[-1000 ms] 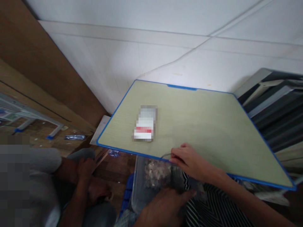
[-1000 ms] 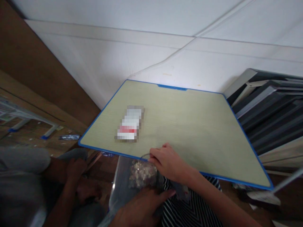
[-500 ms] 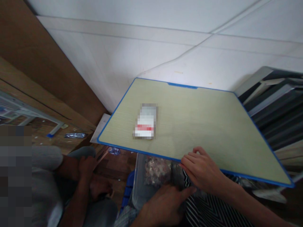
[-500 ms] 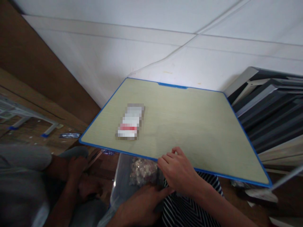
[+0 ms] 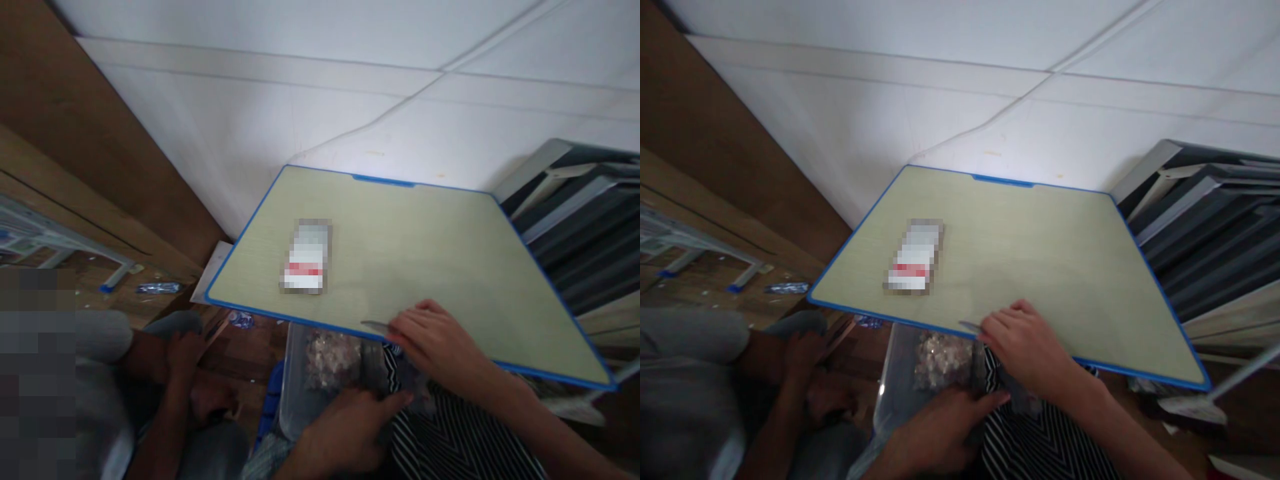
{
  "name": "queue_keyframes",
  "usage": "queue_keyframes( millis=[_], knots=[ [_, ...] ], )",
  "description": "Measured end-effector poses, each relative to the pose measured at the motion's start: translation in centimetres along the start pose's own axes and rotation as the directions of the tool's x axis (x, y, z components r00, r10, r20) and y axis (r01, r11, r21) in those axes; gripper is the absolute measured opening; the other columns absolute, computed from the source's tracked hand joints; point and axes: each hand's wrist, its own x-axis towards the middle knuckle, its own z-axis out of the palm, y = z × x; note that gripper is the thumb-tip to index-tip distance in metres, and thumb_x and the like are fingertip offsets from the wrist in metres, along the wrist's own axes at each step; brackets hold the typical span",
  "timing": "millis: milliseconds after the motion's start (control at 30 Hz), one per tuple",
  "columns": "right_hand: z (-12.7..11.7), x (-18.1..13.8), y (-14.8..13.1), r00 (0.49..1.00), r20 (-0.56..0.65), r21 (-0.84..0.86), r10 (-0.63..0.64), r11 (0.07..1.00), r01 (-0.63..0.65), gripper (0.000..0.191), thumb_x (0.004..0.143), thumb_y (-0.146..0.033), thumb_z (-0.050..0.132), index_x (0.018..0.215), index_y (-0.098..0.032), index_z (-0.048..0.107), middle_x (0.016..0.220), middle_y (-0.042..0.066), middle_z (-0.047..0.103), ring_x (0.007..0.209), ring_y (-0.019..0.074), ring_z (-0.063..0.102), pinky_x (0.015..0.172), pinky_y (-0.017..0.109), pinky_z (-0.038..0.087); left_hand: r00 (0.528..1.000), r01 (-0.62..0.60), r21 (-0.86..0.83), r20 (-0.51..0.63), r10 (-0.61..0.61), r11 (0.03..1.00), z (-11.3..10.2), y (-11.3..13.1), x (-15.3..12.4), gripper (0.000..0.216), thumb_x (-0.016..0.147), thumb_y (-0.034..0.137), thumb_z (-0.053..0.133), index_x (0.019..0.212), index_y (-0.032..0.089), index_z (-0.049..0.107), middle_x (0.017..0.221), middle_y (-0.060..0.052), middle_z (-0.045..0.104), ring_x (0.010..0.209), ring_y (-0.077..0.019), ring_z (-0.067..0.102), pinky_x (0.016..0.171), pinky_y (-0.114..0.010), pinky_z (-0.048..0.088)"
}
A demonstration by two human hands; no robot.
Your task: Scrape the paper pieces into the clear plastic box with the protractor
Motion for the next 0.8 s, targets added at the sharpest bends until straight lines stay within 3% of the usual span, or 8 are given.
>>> queue_keyframes(
  millis=[67, 200, 367, 533, 667, 733, 767, 800],
  knots=[
    [-0.2, 0.7, 1.4, 0.996, 0.027, 0.087, 0.089, 0.992, -0.091, 0.018, 0.094, -0.019, 0.045, 0.101, -0.018, 0.061, 0.087, 0.004, 0.073, 0.074, 0.0161, 0.065, 0.073, 0.031, 0.042, 1.0, 0.008, 0.01, 0.007, -0.008, 1.0, -0.1, 0.0, 0.0, 0.075, 0.076, 0.013, 0.061, 0.146, 0.024, 0.035, 0.114, -0.011, 0.064, 0.096, -0.0296, 0.063, 0.084, -0.039, 0.049],
    [1.3, 1.8, 3.0, 0.978, 0.11, 0.059, 0.18, 0.981, -0.187, 0.023, 0.091, -0.025, 0.051, 0.109, -0.016, 0.061, 0.103, 0.01, 0.07, 0.096, 0.0239, 0.064, 0.083, 0.041, 0.048, 1.0, 0.016, 0.053, 0.026, -0.018, 0.998, -0.3, 0.1, -0.1, 0.074, 0.077, 0.013, 0.058, 0.146, 0.022, 0.033, 0.115, -0.011, 0.063, 0.098, -0.0289, 0.062, 0.084, -0.038, 0.048],
    [0.9, -1.3, 3.1, 0.93, -0.178, 0.043, 0.32, 0.947, -0.318, 0.038, 0.091, -0.035, 0.049, 0.123, -0.013, 0.051, 0.109, 0.015, 0.062, 0.101, 0.0281, 0.06, 0.084, 0.047, 0.049, 0.999, 0.02, 0.19, 0.035, -0.027, 0.982, 0.3, 0.4, 0.0, 0.08, 0.082, 0.013, 0.055, 0.152, 0.019, 0.017, 0.108, -0.013, 0.065, 0.089, -0.0284, 0.063, 0.081, -0.04, 0.048],
    [-2.4, -10.0, 3.1, 0.717, -0.358, 0.169, 0.598, 0.797, -0.58, 0.031, 0.088, -0.041, 0.05, 0.107, -0.018, 0.057, 0.099, 0.011, 0.063, 0.08, 0.0222, 0.063, 0.073, 0.039, 0.053, 0.999, 0.037, 0.463, -0.019, -0.032, 0.886, 0.4, 1.8, 0.3, 0.074, 0.088, 0.005, 0.052, 0.152, 0.017, 0.017, 0.106, -0.016, 0.063, 0.094, -0.0299, 0.06, 0.086, -0.046, 0.044],
    [-2.2, -18.1, 3.4, 0.513, -0.214, 0.293, 0.831, 0.556, -0.778, 0.041, 0.076, -0.056, 0.054, 0.096, -0.021, 0.062, 0.087, 0.011, 0.071, 0.069, 0.0274, 0.068, 0.066, 0.043, 0.057, 0.999, 0.043, 0.372, -0.003, -0.045, 0.927, -0.8, 2.1, -1.9, 0.095, 0.075, 0.036, 0.08, 0.15, 0.018, 0.024, 0.116, -0.017, 0.059, 0.102, -0.0349, 0.057, 0.091, -0.049, 0.042],
    [-0.8, -21.1, 3.5, 0.489, -0.024, 0.382, 0.872, 0.46, -0.802, 0.042, 0.07, -0.056, 0.06, 0.094, -0.023, 0.064, 0.091, 0.01, 0.074, 0.074, 0.0285, 0.071, 0.065, 0.039, 0.06, 0.99, 0.069, 0.279, -0.138, -0.031, 0.958, -1.0, 1.0, -4.3, 0.079, 0.076, 0.042, 0.077, 0.142, 0.02, 0.038, 0.115, -0.014, 0.06, 0.102, -0.0349, 0.057, 0.092, -0.049, 0.042],
    [0.1, -22.2, 3.4, 0.464, 0.001, 0.422, 0.886, 0.42, -0.804, 0.044, 0.067, -0.057, 0.061, 0.095, -0.023, 0.065, 0.094, 0.011, 0.075, 0.08, 0.0298, 0.072, 0.065, 0.037, 0.061, 0.945, 0.12, 0.228, -0.323, -0.042, 0.966, -1.0, 0.1, -5.6, 0.057, 0.084, 0.037, 0.068, 0.134, 0.021, 0.046, 0.118, -0.013, 0.058, 0.107, -0.0339, 0.055, 0.094, -0.047, 0.041],
    [1.1, -23.0, 3.2, 0.421, -0.03, 0.453, 0.907, 0.387, -0.803, 0.046, 0.067, -0.058, 0.06, 0.097, -0.024, 0.065, 0.098, 0.011, 0.075, 0.086, 0.0309, 0.071, 0.066, 0.037, 0.061, 0.82, 0.215, 0.153, -0.565, -0.093, 0.964, -0.9, -1.0, -6.9, 0.036, 0.088, 0.031, 0.059, 0.122, 0.022, 0.052, 0.116, -0.012, 0.057, 0.108, -0.0325, 0.054, 0.094, -0.045, 0.041]
  ],
)
